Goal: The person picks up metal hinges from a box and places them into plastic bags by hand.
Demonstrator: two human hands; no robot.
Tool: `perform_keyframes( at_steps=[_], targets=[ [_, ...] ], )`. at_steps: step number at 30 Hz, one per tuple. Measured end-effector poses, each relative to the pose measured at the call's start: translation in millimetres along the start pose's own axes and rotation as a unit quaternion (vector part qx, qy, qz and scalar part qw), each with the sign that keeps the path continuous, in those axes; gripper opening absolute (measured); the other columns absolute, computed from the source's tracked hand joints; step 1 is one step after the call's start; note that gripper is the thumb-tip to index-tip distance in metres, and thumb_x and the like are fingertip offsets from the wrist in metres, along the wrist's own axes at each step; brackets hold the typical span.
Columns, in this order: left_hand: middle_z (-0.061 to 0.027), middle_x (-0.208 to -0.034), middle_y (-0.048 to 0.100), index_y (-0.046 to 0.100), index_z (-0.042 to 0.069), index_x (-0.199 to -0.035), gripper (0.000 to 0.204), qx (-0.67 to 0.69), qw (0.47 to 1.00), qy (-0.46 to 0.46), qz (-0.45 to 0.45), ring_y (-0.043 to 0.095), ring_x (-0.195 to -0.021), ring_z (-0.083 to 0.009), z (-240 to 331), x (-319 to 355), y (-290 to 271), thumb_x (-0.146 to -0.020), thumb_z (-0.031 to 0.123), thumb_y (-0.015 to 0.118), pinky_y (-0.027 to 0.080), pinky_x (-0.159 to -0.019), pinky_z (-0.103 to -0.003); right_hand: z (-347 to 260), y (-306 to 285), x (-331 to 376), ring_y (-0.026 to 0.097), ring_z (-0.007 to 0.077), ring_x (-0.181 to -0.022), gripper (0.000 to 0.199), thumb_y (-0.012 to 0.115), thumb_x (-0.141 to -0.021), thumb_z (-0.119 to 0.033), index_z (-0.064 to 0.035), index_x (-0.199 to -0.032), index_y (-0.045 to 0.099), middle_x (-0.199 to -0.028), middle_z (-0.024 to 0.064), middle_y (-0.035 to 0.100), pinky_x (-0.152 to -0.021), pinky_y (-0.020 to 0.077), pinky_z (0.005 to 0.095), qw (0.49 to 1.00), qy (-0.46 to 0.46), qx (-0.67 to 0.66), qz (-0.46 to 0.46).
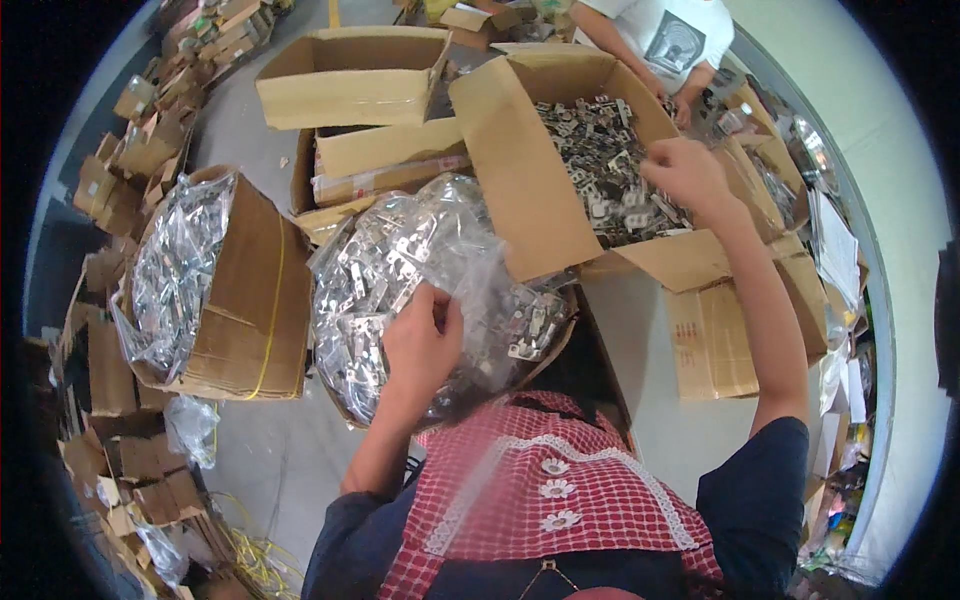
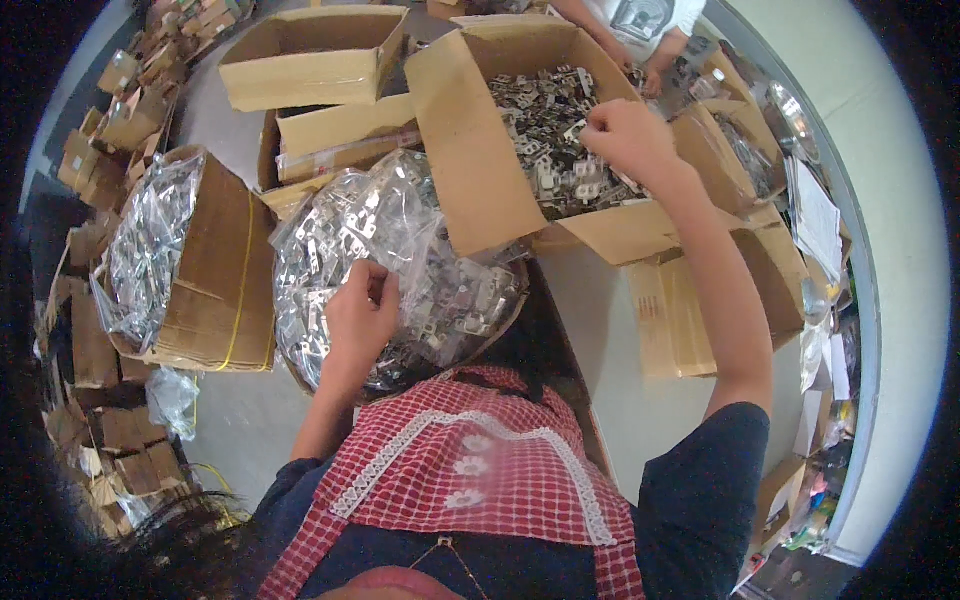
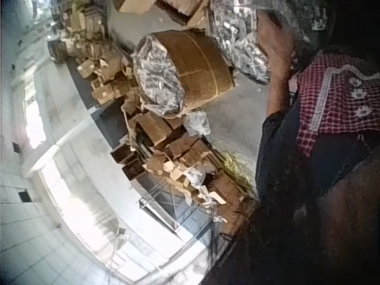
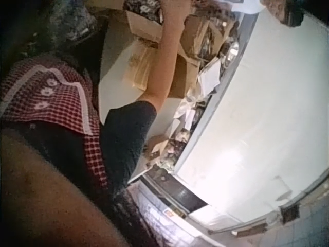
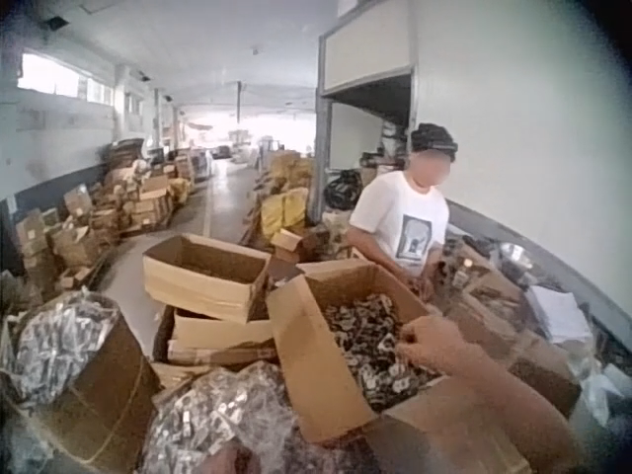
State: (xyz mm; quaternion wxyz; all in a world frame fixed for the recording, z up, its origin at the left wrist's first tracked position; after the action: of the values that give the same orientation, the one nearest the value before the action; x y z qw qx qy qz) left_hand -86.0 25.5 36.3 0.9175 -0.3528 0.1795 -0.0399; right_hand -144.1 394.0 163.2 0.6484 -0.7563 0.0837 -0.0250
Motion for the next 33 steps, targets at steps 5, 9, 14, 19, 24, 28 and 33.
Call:
perform_keyframes(
  at_steps=[5,9,14,19,24,28,33],
  targets=[
    [-0.0099,-0.069,0.066,0.058,0.007,-0.091,0.014,-0.006,1.0,-0.002,0.017,0.067,-0.061,-0.028,11,-1,-5,-0.087,0.013,0.07,0.05,-0.055,-0.039,26,67,-34,0.069,0.038,-0.095,0.027,0.063,-0.077,-0.021,-0.0029,-0.094,0.073,-0.097,0.0198,0.071,-0.084,0.0551,0.0478,0.983,-0.044,0.111,-0.14],
    [-0.0099,-0.069,0.066,0.058,0.008,-0.091,0.014,-0.004,1.0,-0.011,0.007,0.066,-0.061,-0.0276,6,3,-5,-0.087,0.012,0.071,0.05,-0.055,-0.038,33,97,-38,0.069,0.0373,-0.097,0.038,0.076,-0.072,-0.024,0.0031,-0.098,0.07,-0.1,0.0228,0.071,-0.084,0.0554,0.0474,0.936,-0.095,0.194,-0.277],
    [-0.0111,-0.068,0.065,0.058,0.007,-0.09,0.014,0.009,0.999,-0.02,0.03,0.065,-0.06,-0.0288,-4,10,-16,-0.087,0.012,0.071,0.05,-0.055,-0.039,25,129,-14,0.069,0.0347,-0.099,0.041,0.083,-0.066,-0.03,0.0015,-0.09,0.072,-0.1,0.0182,0.071,-0.084,0.0558,0.0464,0.884,-0.179,0.289,-0.322],
    [-0.0116,-0.068,0.065,0.057,0.006,-0.092,0.014,0.008,1.0,-0.008,0.025,0.066,-0.061,-0.0298,-2,5,-15,-0.088,0.011,0.07,0.05,-0.055,-0.04,22,117,3,0.068,0.0324,-0.08,0.013,0.068,-0.071,-0.015,-0.0034,-0.075,0.071,-0.08,0.014,0.068,-0.078,0.0527,0.043,0.878,-0.367,0.284,-0.114],
    [-0.0127,-0.067,0.065,0.055,0.005,-0.094,0.016,-0.028,0.998,-0.019,0.061,0.066,-0.059,-0.031,2,7,-18,-0.09,0.011,0.069,0.05,-0.052,-0.042,-49,16,24,0.065,0.0293,-0.077,0.016,0.07,-0.073,-0.015,-0.0011,-0.079,0.067,-0.081,0.0128,0.065,-0.074,0.0517,0.0391,0.973,-0.217,0.08,0.019],
    [-0.0126,-0.067,0.064,0.053,0.004,-0.094,0.017,-0.046,0.995,-0.037,0.08,0.065,-0.059,-0.0321,-5,9,-14,-0.091,0.011,0.068,0.05,-0.052,-0.043,-83,3,84,0.058,0.0131,-0.077,0.017,0.072,-0.082,-0.013,0.0002,-0.091,0.066,-0.079,0.0048,0.059,-0.07,0.048,0.0289,0.909,-0.134,-0.385,-0.085],
    [-0.0136,-0.077,0.066,0.055,0.004,-0.093,0.015,0.014,0.996,-0.058,0.073,0.066,-0.067,-0.0307,2,12,-15,-0.089,0.008,0.068,0.051,-0.059,-0.042,-126,104,125,0.052,0.0057,-0.064,0.014,0.069,-0.09,-0.014,-0.0018,-0.096,0.068,-0.071,-0.0029,0.057,-0.055,0.0394,0.023,0.717,0.021,-0.595,-0.363]
  ],
)
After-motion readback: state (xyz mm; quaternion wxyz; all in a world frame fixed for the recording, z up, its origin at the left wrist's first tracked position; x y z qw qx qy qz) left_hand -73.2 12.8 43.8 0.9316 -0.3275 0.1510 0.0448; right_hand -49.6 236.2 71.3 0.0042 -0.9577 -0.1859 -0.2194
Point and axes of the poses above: each hand's wrist, its own x-axis away from the middle knuckle, its own y-axis out of the palm, z = x × y, the point moved 6 cm from there along -x, towards the middle knuckle
